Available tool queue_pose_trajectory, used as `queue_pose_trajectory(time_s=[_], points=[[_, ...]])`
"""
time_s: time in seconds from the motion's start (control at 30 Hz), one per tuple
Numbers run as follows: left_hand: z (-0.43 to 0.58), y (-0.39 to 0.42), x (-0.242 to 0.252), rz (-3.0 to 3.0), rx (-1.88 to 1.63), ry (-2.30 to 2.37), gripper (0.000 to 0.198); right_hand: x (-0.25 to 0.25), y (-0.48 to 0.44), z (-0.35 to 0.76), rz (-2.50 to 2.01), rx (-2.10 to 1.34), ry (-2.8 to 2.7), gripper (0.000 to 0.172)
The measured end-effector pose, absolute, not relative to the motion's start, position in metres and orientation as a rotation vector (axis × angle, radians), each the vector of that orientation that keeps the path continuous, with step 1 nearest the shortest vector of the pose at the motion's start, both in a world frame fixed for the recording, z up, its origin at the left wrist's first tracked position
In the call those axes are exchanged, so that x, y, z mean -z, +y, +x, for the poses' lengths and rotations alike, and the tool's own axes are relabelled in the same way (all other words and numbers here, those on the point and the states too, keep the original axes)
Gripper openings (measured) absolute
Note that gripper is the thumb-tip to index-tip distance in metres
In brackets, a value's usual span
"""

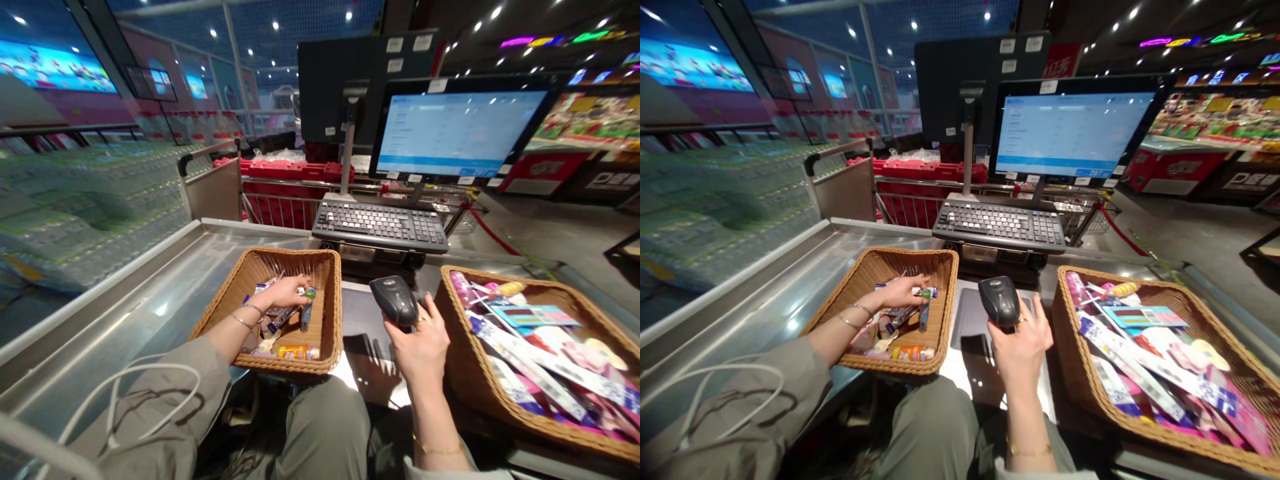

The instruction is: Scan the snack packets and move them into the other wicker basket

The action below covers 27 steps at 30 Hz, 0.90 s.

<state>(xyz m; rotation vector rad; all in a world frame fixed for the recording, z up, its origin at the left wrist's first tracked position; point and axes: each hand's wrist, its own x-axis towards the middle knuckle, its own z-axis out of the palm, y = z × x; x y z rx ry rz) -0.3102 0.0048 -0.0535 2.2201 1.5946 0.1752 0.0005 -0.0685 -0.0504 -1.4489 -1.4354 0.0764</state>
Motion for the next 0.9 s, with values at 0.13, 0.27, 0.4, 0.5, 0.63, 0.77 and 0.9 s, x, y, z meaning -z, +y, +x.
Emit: queue_pose_trajectory(time_s=[0.13,0.27,0.4,0.5,0.63,0.77,0.9], points=[[-0.327,0.006,0.042,2.128,-0.085,1.604,0.029,0.053,-0.068,0.002,-1.425,-0.064,-1.447,0.034],[-0.334,0.004,0.030,2.075,0.018,1.618,0.032,0.054,-0.066,0.003,-1.428,-0.062,-1.442,0.035],[-0.333,0.002,0.023,2.129,0.089,1.598,0.026,0.057,-0.065,0.003,-1.416,-0.059,-1.440,0.036],[-0.332,0.001,0.021,2.167,0.168,1.632,0.025,0.058,-0.064,0.002,-1.412,-0.055,-1.443,0.035],[-0.331,0.000,0.018,2.197,0.298,1.715,0.026,0.059,-0.063,0.001,-1.409,-0.044,-1.449,0.035],[-0.326,-0.005,0.011,2.218,0.367,1.789,0.030,0.058,-0.063,-0.001,-1.396,-0.044,-1.447,0.036],[-0.321,-0.014,-0.003,2.279,0.392,1.871,0.031,0.058,-0.063,-0.001,-1.413,-0.054,-1.435,0.039]])
